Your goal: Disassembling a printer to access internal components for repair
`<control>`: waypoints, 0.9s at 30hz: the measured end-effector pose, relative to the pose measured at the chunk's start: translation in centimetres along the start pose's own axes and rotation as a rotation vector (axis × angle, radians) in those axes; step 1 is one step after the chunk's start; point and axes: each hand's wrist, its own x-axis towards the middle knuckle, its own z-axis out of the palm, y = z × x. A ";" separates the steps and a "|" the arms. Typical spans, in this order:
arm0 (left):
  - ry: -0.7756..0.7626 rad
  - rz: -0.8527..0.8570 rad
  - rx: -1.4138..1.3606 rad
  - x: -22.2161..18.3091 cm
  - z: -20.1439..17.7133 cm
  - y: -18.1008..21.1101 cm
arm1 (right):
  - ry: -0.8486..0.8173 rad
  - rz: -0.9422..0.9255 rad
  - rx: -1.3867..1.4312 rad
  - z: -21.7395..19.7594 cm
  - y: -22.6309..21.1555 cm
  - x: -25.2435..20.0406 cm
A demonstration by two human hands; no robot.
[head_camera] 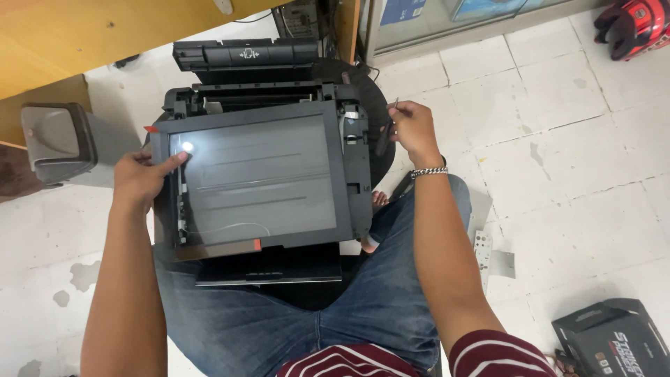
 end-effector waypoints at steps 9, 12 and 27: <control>-0.097 -0.055 0.020 1.5 -0.1 -0.1 | 0.078 0.057 -0.394 3.3 5.2 1.2; -0.044 -0.067 0.129 -0.3 -0.1 1.2 | 0.048 0.243 -0.399 5.1 3.8 -2.9; 0.267 0.306 0.061 6.6 -0.5 -11.8 | -0.030 0.334 -0.364 5.2 -0.5 -5.0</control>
